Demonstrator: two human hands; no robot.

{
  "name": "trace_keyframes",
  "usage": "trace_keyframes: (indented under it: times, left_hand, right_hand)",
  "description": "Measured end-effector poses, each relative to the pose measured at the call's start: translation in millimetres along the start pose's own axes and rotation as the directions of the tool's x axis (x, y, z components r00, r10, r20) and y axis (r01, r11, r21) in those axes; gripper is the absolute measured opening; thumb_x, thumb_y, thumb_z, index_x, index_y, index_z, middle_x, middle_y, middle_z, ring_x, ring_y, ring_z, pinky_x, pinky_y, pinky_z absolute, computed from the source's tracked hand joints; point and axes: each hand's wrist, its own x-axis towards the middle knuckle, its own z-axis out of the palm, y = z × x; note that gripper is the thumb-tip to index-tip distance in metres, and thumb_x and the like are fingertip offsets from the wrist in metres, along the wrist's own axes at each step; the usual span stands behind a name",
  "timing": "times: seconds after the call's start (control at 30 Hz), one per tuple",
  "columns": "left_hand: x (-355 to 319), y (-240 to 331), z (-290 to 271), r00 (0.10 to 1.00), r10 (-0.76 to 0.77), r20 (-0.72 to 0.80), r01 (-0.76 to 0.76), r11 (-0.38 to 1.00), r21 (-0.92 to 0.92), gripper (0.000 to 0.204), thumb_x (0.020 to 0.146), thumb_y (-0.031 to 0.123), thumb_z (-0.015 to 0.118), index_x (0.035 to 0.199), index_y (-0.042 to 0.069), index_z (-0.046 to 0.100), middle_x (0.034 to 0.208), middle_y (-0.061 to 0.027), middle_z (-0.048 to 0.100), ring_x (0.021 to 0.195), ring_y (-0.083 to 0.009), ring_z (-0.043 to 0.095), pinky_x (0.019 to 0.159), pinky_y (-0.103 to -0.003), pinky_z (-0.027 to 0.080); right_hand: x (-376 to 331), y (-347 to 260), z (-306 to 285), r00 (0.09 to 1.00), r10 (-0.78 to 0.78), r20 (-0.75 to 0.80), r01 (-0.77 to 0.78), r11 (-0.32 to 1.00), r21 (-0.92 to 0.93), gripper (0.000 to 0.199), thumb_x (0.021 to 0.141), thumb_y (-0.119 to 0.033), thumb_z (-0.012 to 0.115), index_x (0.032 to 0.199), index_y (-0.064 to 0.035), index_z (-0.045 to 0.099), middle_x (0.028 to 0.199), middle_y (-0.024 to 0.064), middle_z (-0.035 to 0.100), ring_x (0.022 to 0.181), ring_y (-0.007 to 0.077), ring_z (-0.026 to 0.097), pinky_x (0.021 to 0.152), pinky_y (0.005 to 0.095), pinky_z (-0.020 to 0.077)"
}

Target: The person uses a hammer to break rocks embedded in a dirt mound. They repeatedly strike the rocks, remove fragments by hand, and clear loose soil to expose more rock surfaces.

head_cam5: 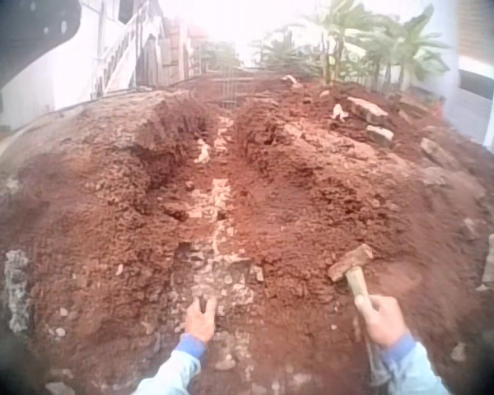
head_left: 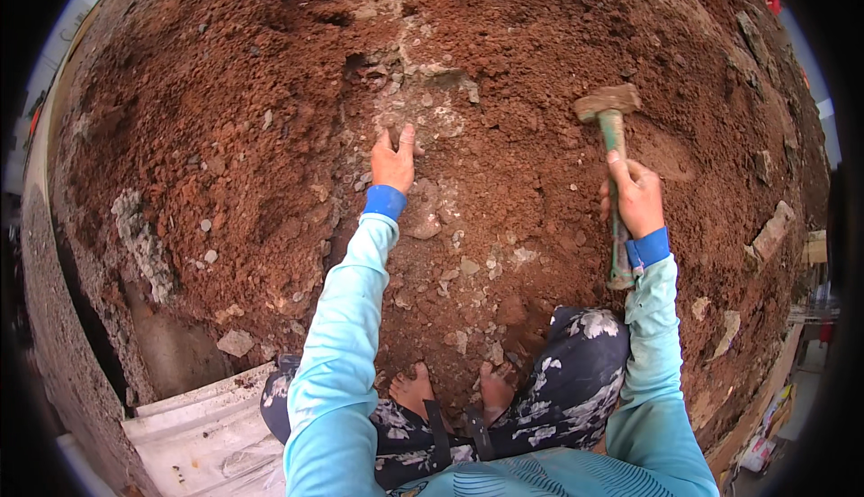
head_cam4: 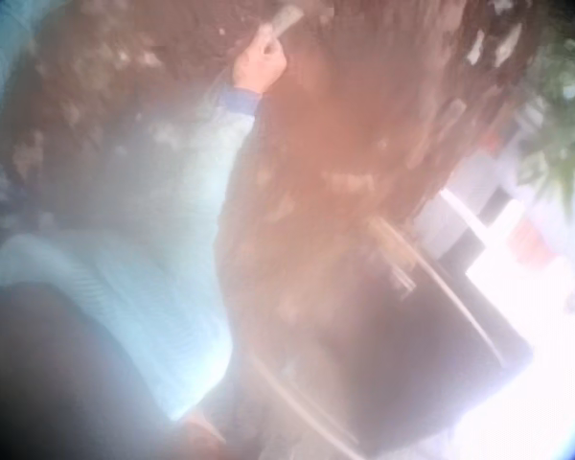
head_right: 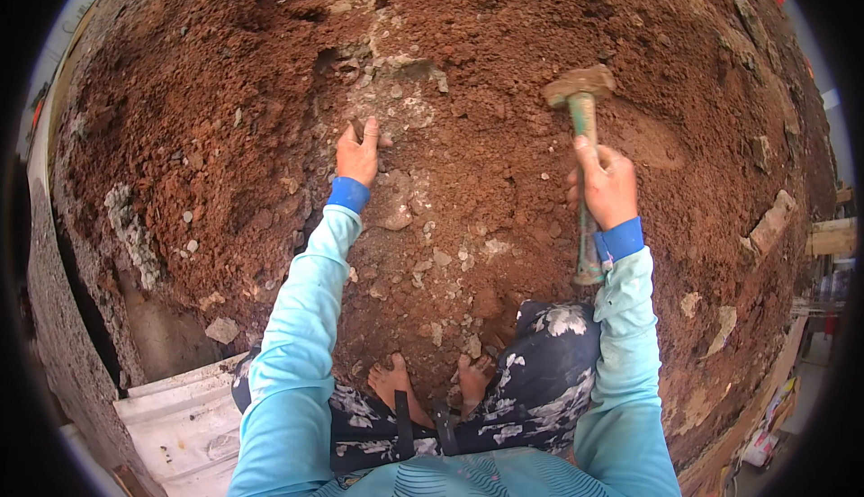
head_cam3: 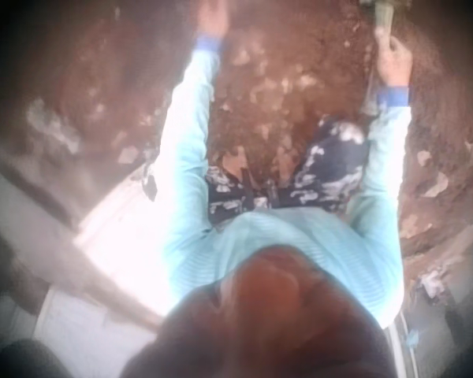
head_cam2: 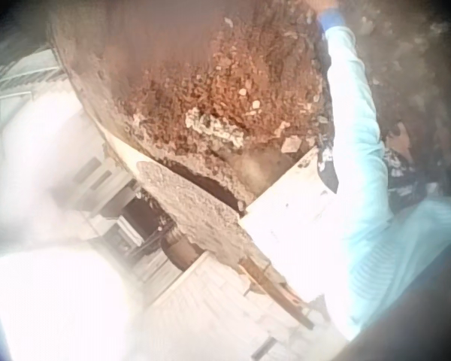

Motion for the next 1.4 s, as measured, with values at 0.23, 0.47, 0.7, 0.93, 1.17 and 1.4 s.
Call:
trace_keyframes:
  times: [0.23, 0.47, 0.7, 0.93, 1.17, 1.4]
  left_hand:
    - [-7.0, -26.1, -8.3, 0.987, -0.158, 0.036, 0.132, 0.910, 0.393, 0.052, 0.092, 0.047, 0.060, 0.073, -0.002, 0.061, 0.062, -0.0173, 0.058, 0.064, -0.0263, 0.062, 0.063, -0.042, 0.046]
    - [-5.9, -28.2, 3.8, 0.997, -0.068, 0.045, 0.054, 0.967, 0.248, 0.030, 0.088, 0.026, 0.064, 0.091, -0.004, 0.069, 0.081, -0.0178, 0.070, 0.082, -0.0319, 0.069, 0.075, -0.042, 0.050]
    - [-10.9, -41.9, -0.8, 0.997, 0.041, 0.067, -0.054, 0.975, 0.215, 0.030, 0.083, 0.022, 0.065, 0.100, -0.003, 0.067, 0.097, -0.0215, 0.070, 0.097, -0.0364, 0.067, 0.080, -0.040, 0.051]
    - [1.2, -57.7, -6.1, 0.991, 0.095, 0.095, -0.122, 0.932, 0.342, 0.037, 0.086, 0.034, 0.058, 0.101, 0.002, 0.066, 0.099, -0.0240, 0.068, 0.098, -0.0411, 0.063, 0.078, -0.047, 0.048]
    - [4.1, -40.0, 9.8, 0.988, 0.063, 0.138, -0.113, 0.913, 0.393, 0.037, 0.081, 0.032, 0.065, 0.097, -0.002, 0.065, 0.099, -0.0281, 0.066, 0.098, -0.0426, 0.062, 0.078, -0.049, 0.048]
    - [-15.8, 3.1, 15.2, 1.000, 0.002, -0.005, -0.001, 0.963, 0.269, 0.031, 0.080, 0.029, 0.067, 0.094, 0.001, 0.066, 0.087, -0.0223, 0.068, 0.089, -0.0422, 0.065, 0.076, -0.049, 0.049]
  right_hand:
    - [2.0, -86.1, 142.7, 0.713, -0.646, 0.271, 0.700, 0.673, -0.239, 0.067, 0.082, -0.037, 0.073, 0.132, 0.0010, 0.048, 0.116, 0.0198, 0.061, 0.108, 0.0316, 0.060, 0.095, 0.0427, 0.0474]
    - [59.4, -50.9, 285.9, 0.913, -0.362, 0.189, 0.281, 0.893, 0.353, 0.060, 0.076, -0.056, 0.075, 0.091, 0.0012, 0.065, 0.081, 0.0150, 0.068, 0.081, 0.0248, 0.065, 0.075, 0.0375, 0.0526]
    - [66.7, -46.6, 310.9, 0.889, -0.458, -0.018, 0.449, 0.860, 0.242, 0.044, 0.084, -0.044, 0.069, 0.081, -0.0005, 0.062, 0.075, 0.0164, 0.065, 0.074, 0.0258, 0.064, 0.068, 0.0382, 0.0500]
    - [74.1, -54.6, 325.2, 0.898, -0.439, 0.041, 0.430, 0.893, 0.134, 0.027, 0.088, -0.026, 0.063, 0.088, 0.0006, 0.068, 0.081, 0.0221, 0.068, 0.076, 0.0355, 0.066, 0.071, 0.0410, 0.0512]
    - [110.0, -51.0, 318.0, 0.926, -0.374, 0.043, 0.369, 0.924, 0.099, 0.029, 0.088, -0.027, 0.063, 0.087, 0.0013, 0.068, 0.074, 0.0222, 0.067, 0.070, 0.0359, 0.065, 0.070, 0.0414, 0.0515]
    - [67.2, -60.3, 303.2, 0.806, -0.542, -0.238, 0.575, 0.812, 0.096, 0.033, 0.091, -0.031, 0.063, 0.081, 0.0010, 0.065, 0.069, 0.0133, 0.065, 0.060, 0.0267, 0.061, 0.061, 0.0372, 0.0488]
